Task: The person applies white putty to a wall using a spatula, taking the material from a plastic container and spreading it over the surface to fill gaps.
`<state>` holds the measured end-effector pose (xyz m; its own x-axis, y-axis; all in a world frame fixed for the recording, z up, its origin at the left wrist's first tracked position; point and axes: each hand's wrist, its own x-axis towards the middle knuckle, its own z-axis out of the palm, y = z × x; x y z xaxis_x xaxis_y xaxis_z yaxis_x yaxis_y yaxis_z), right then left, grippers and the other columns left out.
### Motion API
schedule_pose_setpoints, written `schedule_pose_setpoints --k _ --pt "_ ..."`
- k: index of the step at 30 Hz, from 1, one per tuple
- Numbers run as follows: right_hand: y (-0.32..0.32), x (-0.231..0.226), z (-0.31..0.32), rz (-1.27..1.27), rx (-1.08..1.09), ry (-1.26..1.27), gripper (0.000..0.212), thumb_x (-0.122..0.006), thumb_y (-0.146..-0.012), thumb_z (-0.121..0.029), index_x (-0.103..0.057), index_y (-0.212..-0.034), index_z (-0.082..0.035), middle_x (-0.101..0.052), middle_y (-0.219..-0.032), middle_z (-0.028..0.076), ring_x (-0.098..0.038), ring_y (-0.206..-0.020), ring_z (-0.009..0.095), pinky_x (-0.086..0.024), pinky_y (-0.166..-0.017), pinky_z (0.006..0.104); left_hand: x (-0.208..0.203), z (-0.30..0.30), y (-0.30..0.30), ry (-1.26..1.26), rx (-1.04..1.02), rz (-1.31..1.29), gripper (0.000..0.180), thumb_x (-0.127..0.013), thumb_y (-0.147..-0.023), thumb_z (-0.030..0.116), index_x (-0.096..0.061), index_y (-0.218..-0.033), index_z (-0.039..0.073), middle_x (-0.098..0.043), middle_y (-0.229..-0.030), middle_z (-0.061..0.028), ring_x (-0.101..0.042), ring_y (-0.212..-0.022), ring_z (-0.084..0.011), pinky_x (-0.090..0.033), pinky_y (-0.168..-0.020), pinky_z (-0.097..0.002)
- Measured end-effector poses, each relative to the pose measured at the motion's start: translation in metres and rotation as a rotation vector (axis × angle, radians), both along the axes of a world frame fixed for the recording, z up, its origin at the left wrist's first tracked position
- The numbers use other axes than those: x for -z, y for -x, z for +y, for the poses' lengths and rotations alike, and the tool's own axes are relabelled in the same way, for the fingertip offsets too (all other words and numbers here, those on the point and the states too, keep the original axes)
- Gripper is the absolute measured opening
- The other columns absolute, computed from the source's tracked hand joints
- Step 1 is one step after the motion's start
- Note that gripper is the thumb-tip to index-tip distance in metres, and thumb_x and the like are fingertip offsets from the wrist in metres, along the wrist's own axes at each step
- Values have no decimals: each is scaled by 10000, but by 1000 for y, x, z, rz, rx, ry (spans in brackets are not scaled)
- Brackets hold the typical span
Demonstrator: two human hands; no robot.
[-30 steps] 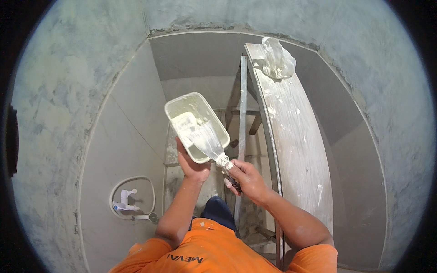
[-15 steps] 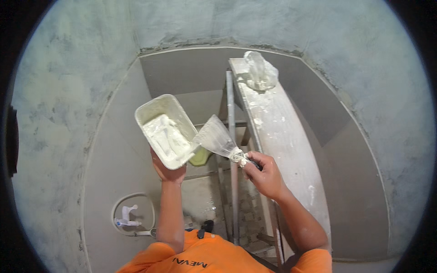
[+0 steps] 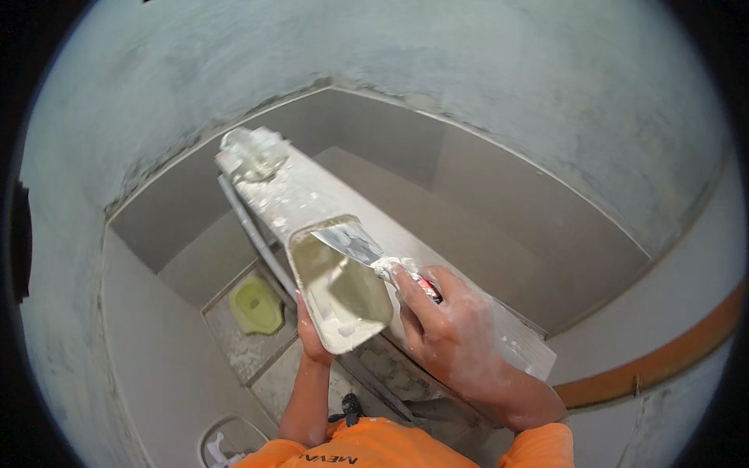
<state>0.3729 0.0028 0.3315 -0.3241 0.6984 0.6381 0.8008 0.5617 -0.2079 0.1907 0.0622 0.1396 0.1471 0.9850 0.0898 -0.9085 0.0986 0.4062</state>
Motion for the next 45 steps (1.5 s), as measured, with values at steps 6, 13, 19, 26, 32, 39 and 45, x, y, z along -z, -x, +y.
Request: schedule_pose_setpoints --k 6,13,19,26,32,39,45 --pt "-56 0 -32 -87 242 7 355 -706 -821 -112 -685 -1174 -82 -633 -933 136 -660 -764 301 -523 -603 404 -20 -19 -74 -50 276 81 779 -211 -1037 613 -276 -1529 12 -455 -1475 -196 -501 -1329 -335 -411 -1117 -459" --pt "-106 -9 -72 -18 400 61 356 -691 -841 -134 -681 -1194 -93 -627 -905 129 -665 -736 300 -527 -608 412 -21 -26 -121 -55 432 146 738 -220 -1039 608 -324 -1521 59 -474 -1470 -152 -513 -1316 -315 -420 -1104 -466" --pt "-130 -15 -104 -127 472 180 335 -681 -857 -156 -685 -1188 -102 -640 -909 127 -676 -739 287 -520 -602 412 -38 -53 -160 -94 574 199 707 -221 -1047 589 -340 -1517 74 -494 -1448 -141 -521 -1301 -303 -424 -1099 -466" --pt "-155 -38 -155 -86 627 134 339 -693 -823 -144 -696 -1160 -113 -632 -878 107 -669 -741 281 -519 -597 390 -53 -84 -195 -99 666 238 737 -186 -1041 608 -350 -1508 62 -501 -1437 -148 -532 -1289 -299 -426 -1095 -453" --pt "-162 -13 -194 -319 731 348 400 -617 -849 -114 -621 -1242 -37 -646 -957 121 -697 -787 268 -543 -591 372 -46 -120 -252 8 732 251 704 -205 -1049 593 -426 -1451 59 -565 -1356 -135 -569 -1234 -279 -450 -1065 -428" --pt "-177 -8 -286 -270 956 458 382 -629 -853 -122 -639 -1230 -63 -637 -950 121 -693 -784 288 -545 -605 405 -51 -177 -328 -54 919 37 695 -257 -1052 577 -382 -1482 45 -518 -1413 -139 -518 -1290 -292 -403 -1104 -439" --pt "-189 -34 -352 -55 1241 302 318 -665 -853 -136 -690 -1169 -112 -624 -931 122 -674 -755 316 -528 -609 414 -64 -237 -370 -87 1169 91 713 -265 -1045 591 -381 -1481 39 -527 -1402 -145 -517 -1297 -295 -413 -1097 -438"
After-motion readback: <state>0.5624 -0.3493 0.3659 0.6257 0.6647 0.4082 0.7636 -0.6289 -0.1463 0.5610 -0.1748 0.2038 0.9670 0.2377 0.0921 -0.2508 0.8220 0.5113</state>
